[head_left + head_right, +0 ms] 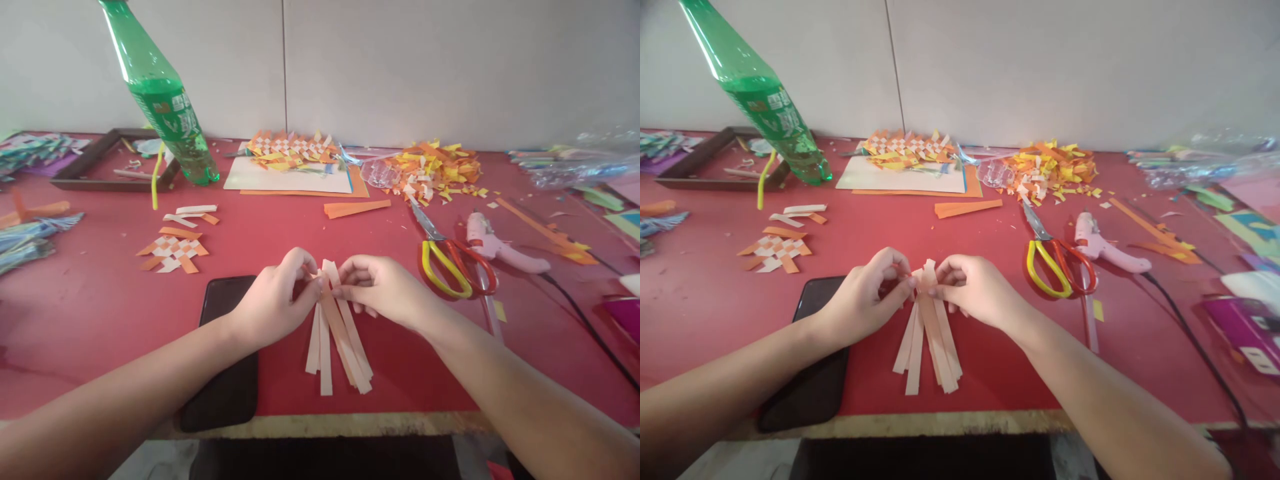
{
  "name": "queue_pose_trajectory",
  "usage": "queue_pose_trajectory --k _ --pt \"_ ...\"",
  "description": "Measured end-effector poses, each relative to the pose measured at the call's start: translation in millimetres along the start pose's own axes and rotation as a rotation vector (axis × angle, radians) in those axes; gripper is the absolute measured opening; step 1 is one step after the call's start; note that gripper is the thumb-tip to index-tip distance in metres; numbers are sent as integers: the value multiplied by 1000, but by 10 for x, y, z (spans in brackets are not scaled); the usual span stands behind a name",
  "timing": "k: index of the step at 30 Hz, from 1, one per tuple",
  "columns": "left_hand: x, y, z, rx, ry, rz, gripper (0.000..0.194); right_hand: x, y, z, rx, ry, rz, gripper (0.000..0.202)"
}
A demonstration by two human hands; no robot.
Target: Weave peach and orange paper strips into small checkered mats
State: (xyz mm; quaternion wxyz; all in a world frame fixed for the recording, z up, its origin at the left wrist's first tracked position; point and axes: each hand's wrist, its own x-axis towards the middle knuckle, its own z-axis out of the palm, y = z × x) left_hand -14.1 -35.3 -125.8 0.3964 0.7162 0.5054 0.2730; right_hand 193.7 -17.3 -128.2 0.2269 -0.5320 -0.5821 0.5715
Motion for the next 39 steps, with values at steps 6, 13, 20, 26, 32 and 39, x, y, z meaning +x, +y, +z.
queue_pose_trajectory --k 6,13,20,26,32,39 --pt "69 14 -16 -695 -202 -111 24 21 -7 52 317 48 -170 30" --pt "91 -44 -19 -787 -278 -174 25 35 -13 89 547 218 -276 27" --pt "89 -8 -38 -873 -314 -180 32 54 -26 59 533 277 -330 40" --pt "119 -15 -21 -664 32 -161 21 72 -20 38 618 199 -417 41" --pt "129 -75 -6 -671 165 -101 18 44 52 70 569 -5 -535 24" --pt "149 -131 17 -726 275 -113 13 -24 28 132 480 -31 -549 28"
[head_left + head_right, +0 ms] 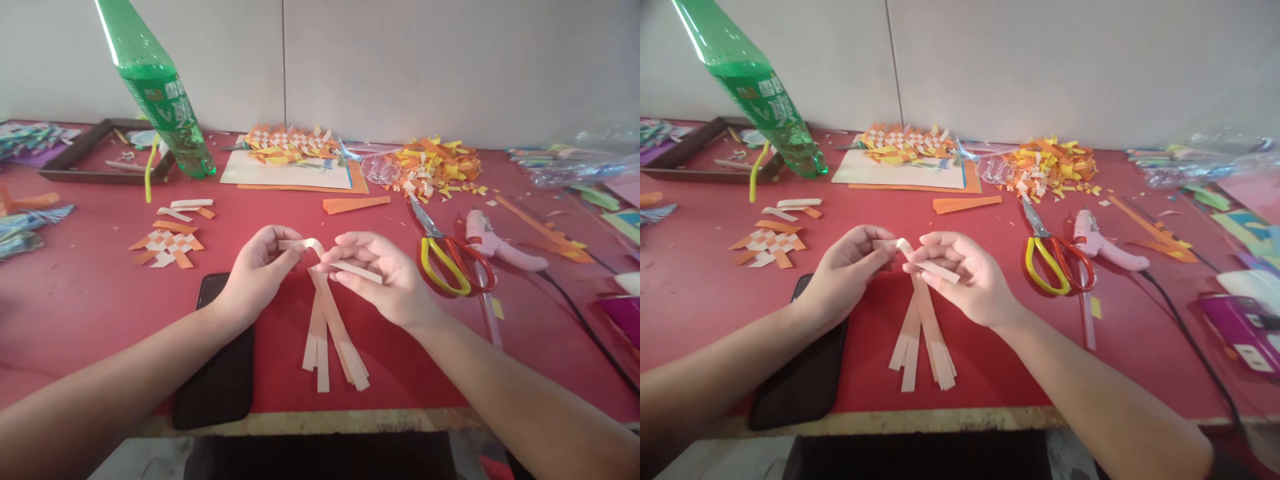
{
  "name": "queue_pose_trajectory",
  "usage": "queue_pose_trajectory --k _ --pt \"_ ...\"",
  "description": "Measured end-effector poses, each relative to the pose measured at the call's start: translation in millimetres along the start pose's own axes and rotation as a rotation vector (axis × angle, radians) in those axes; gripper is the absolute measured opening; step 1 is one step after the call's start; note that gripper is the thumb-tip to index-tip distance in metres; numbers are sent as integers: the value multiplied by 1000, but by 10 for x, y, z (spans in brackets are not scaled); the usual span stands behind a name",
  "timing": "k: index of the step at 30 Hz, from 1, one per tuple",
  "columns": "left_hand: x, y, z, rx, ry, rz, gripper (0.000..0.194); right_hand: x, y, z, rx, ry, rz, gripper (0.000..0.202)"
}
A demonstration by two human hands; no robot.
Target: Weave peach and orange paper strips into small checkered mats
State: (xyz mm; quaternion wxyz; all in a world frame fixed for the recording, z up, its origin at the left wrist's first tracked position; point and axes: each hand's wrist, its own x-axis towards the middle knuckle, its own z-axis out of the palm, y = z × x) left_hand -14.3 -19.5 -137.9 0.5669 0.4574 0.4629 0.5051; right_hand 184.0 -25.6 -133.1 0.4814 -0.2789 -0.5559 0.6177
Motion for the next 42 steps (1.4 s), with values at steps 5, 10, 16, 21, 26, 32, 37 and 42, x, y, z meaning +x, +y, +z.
queue_pose_trajectory --k 5,10,16,21,26,32,37,42 --pt "31 -26 -23 -29 10 74 13 39 6 -33 -103 7 -37 7" --pt "-18 39 -11 73 -56 21 27 50 1 -44 -218 34 -34 7" --pt "-68 78 24 112 -202 -34 17 42 31 -43 -354 52 4 7" --pt "-79 108 26 118 -296 -97 19 28 88 -47 -457 129 48 21" --pt "-84 111 6 103 -330 -113 19 41 95 -49 -579 126 -20 16" --pt "-98 122 13 13 -336 -128 25 36 92 -26 -362 140 124 20" --pt "-97 130 42 82 -229 -108 19 41 95 -18 -300 148 158 26" --pt "-79 99 28 73 -137 -61 27 52 84 -25 -290 145 90 28"
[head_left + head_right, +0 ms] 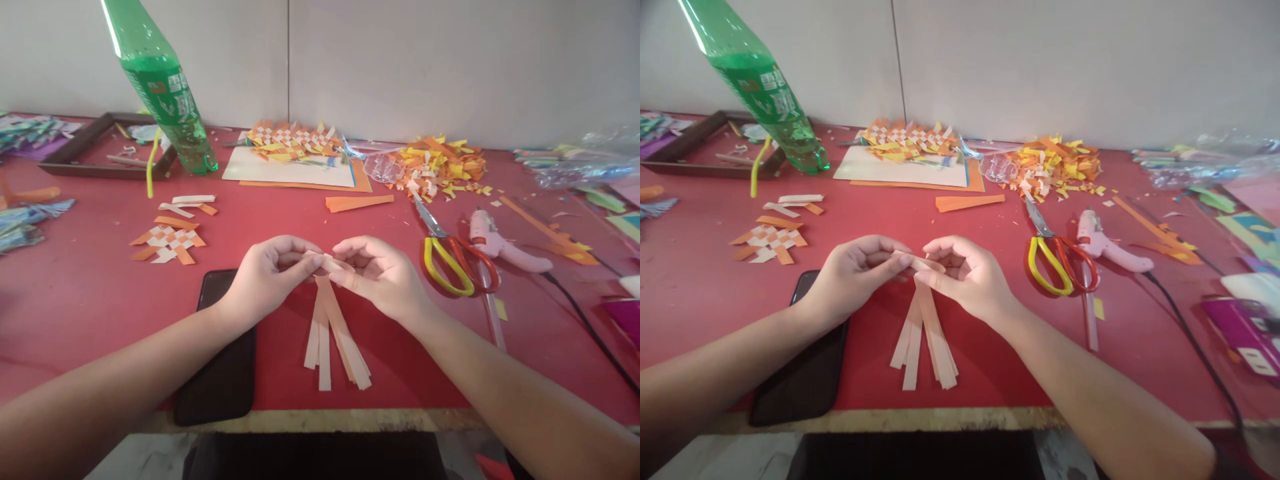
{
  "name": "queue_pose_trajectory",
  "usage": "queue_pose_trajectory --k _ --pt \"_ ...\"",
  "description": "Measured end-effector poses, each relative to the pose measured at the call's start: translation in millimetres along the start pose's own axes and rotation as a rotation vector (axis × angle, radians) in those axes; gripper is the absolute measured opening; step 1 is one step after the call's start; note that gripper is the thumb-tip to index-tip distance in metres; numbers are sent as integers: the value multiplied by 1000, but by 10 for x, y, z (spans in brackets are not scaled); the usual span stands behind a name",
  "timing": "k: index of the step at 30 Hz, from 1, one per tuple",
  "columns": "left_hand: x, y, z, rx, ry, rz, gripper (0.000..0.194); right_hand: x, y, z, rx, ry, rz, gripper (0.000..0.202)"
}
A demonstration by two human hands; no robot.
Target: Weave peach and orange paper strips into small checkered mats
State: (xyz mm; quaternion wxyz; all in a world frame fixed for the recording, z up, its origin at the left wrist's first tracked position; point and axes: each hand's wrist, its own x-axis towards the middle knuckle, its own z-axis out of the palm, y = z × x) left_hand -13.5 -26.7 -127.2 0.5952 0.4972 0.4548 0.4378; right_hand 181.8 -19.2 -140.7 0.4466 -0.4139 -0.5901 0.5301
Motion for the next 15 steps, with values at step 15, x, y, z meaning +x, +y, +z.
queue_pose_trajectory --k 15 --pt "27 -32 -33 -130 89 -11 26 26 -30 -13 58 97 -51 19"
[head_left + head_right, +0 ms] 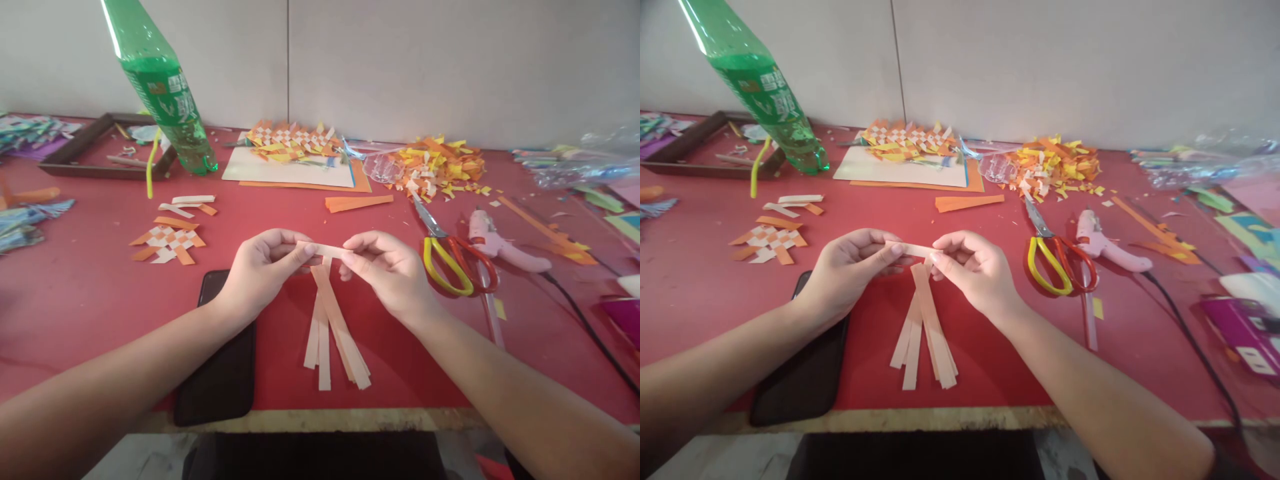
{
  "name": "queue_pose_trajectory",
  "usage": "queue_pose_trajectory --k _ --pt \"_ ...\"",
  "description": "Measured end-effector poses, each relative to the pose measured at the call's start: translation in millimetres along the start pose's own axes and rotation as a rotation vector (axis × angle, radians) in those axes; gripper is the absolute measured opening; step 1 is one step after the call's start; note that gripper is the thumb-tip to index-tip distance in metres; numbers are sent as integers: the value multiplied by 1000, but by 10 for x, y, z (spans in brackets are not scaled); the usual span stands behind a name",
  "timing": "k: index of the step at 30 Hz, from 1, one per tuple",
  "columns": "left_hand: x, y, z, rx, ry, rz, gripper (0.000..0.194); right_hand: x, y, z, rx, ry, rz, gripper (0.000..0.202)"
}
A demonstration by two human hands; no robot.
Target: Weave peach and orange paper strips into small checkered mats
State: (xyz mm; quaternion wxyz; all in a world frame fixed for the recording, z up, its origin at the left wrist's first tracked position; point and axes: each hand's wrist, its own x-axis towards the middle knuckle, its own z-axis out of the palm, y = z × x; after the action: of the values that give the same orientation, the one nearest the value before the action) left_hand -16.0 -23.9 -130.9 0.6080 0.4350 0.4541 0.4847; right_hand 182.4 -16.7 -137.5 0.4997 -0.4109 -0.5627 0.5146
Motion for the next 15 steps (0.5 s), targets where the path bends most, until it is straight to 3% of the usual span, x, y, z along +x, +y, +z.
queue_pose_trajectory --k 15 --pt "7 -5 9 -43 17 21 25 -1 55 -27 28 3 -22 11"
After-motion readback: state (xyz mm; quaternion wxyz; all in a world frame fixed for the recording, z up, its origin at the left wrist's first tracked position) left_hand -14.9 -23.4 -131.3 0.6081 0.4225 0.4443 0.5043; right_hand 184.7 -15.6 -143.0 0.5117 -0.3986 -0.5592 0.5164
